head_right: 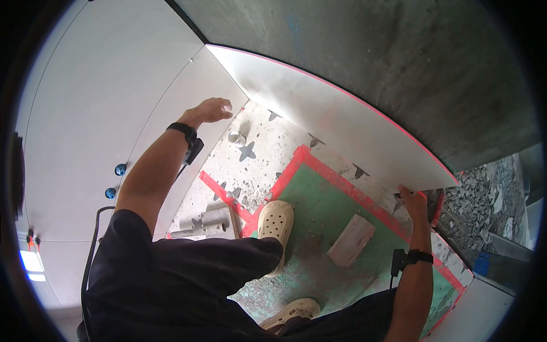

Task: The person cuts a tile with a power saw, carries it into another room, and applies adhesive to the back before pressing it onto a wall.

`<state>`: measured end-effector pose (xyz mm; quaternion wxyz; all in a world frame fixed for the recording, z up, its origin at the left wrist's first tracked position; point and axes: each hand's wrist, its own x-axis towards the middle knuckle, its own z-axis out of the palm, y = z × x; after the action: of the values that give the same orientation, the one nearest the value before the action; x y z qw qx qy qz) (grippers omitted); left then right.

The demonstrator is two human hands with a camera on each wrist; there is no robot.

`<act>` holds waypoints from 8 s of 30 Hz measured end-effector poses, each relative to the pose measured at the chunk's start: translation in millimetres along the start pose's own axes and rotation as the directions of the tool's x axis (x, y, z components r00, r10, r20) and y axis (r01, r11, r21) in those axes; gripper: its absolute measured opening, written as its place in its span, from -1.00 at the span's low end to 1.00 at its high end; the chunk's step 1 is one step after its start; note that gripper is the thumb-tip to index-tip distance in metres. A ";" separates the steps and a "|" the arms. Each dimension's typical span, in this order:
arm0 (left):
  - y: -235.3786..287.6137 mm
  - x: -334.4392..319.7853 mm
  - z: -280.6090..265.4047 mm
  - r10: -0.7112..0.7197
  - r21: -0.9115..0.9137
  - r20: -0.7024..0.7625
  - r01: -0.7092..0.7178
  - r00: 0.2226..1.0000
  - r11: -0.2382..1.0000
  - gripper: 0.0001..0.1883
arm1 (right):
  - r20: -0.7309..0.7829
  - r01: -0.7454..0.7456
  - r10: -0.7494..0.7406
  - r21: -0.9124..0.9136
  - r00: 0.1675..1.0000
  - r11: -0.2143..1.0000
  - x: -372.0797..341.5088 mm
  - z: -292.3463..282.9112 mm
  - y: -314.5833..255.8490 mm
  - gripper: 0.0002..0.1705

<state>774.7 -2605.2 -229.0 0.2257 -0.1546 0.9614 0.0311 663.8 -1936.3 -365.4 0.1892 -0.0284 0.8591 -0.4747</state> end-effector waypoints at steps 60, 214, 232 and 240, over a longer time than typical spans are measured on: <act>-3.0 -2.3 -0.1 0.152 -0.027 -0.009 -0.152 0.988 0.988 -0.58 | 0.020 0.026 -0.020 -0.353 1.000 0.935 -7.3 -25.6 -21.9 -0.33; 94.1 1.4 -70.9 0.371 0.355 -0.791 -0.130 0.486 0.926 -0.63 | -0.025 0.296 -0.353 -0.494 0.935 0.818 -37.7 -45.0 -78.6 -0.55; 110.8 -14.1 -74.6 0.347 0.250 -0.831 -0.266 0.434 0.931 -0.64 | -0.050 0.170 -0.205 -0.389 0.977 0.906 -40.0 -47.9 -72.2 -0.50; 109.9 -13.6 -74.5 0.343 0.244 -0.835 -0.269 0.430 0.932 -0.64 | -0.041 0.193 -0.233 -0.437 0.972 0.879 -38.2 -48.4 -70.5 -0.52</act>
<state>720.4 -2506.6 -157.3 -0.2921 0.0362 0.9546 -0.0455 672.9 -1927.3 -272.6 0.0852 -0.1418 0.9419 -0.2924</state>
